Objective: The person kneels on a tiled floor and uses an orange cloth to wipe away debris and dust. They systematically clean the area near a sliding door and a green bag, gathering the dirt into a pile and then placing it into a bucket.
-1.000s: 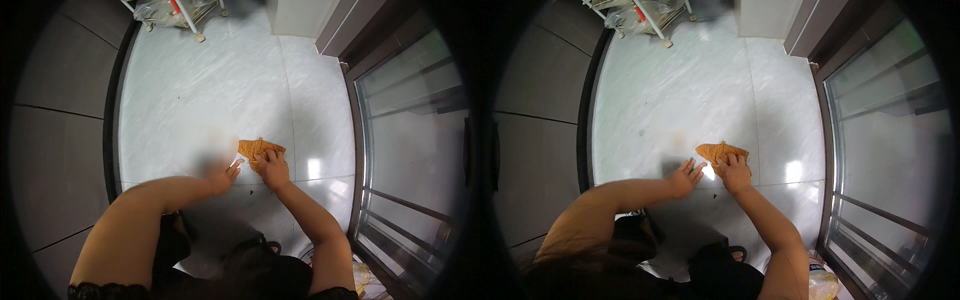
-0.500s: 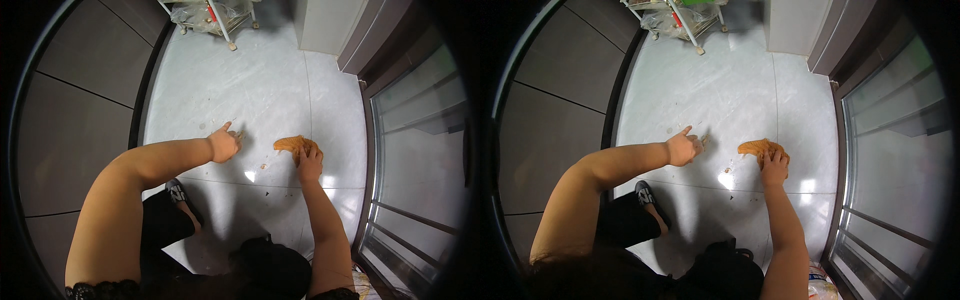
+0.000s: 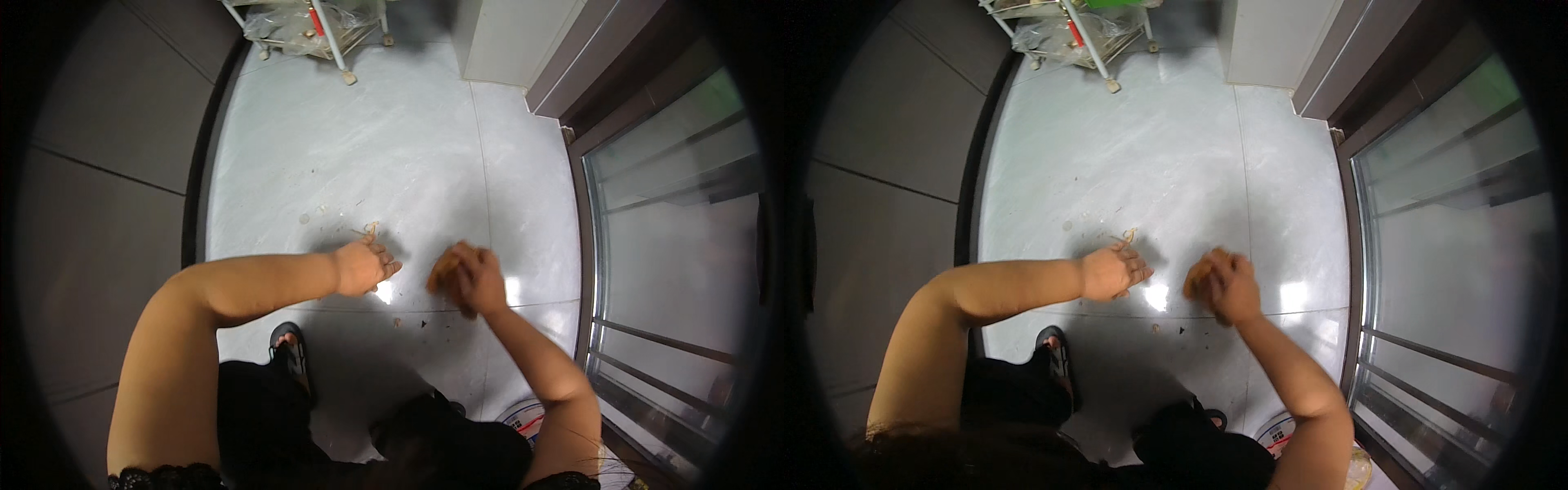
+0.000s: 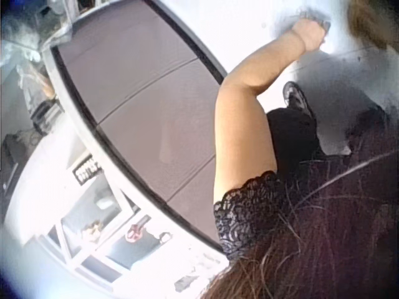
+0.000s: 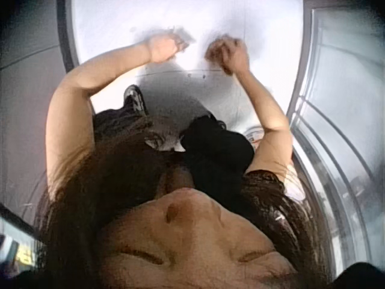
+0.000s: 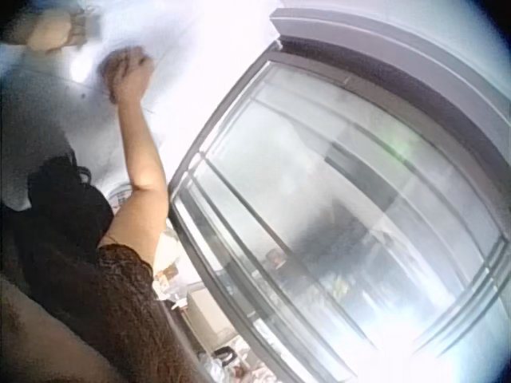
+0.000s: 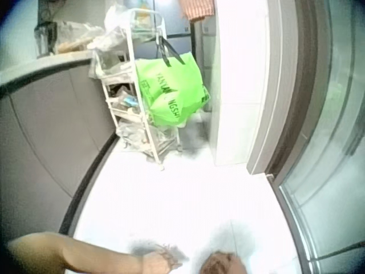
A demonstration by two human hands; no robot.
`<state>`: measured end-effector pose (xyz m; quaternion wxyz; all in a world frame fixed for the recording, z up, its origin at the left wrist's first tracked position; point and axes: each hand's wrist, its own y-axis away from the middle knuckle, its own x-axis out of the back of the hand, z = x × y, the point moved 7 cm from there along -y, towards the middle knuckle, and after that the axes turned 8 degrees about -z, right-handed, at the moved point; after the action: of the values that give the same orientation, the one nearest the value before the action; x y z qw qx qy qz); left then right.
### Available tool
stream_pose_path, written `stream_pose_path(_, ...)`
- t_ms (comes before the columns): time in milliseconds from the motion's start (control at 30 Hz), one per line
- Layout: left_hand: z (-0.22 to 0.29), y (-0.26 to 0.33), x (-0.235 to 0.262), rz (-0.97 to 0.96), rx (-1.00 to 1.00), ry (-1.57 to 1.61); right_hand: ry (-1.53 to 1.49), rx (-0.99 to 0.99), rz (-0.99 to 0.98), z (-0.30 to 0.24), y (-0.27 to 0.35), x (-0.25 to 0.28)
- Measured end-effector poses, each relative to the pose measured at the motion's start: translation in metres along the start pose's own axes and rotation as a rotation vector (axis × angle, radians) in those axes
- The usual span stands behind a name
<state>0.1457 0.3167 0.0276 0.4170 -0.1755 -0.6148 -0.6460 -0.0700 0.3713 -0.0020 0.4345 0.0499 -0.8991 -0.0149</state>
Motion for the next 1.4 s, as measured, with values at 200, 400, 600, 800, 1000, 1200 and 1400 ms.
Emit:
stream_pose_path(200,-0.022,-0.027,-0.036,0.286,-0.055,0.234,0.355,-0.314,0.197,0.084,-0.075,0.013)
stream_pose_path(400,-0.043,-0.023,-0.066,0.485,-0.067,0.510,0.373,-0.183,0.107,-0.008,-0.043,-0.067)
stream_pose_path(600,-0.061,0.008,-0.096,0.632,-0.126,0.510,0.146,-0.044,0.251,0.007,-0.022,-0.026)
stream_pose_path(800,-0.079,0.028,-0.117,0.648,-0.096,0.511,0.194,-0.885,0.423,0.135,0.002,0.004)
stream_pose_path(1000,-0.071,0.020,-0.097,0.813,-0.226,0.535,0.286,-0.544,0.202,0.035,-0.132,-0.056)
stream_pose_path(1200,-0.089,0.024,-0.039,1.150,-0.192,0.742,0.370,-0.313,-0.107,-0.062,-0.151,-0.132)
stream_pose_path(1400,-0.104,0.023,-0.016,1.330,-0.107,0.734,0.124,-0.144,0.104,-0.079,-0.097,-0.115)
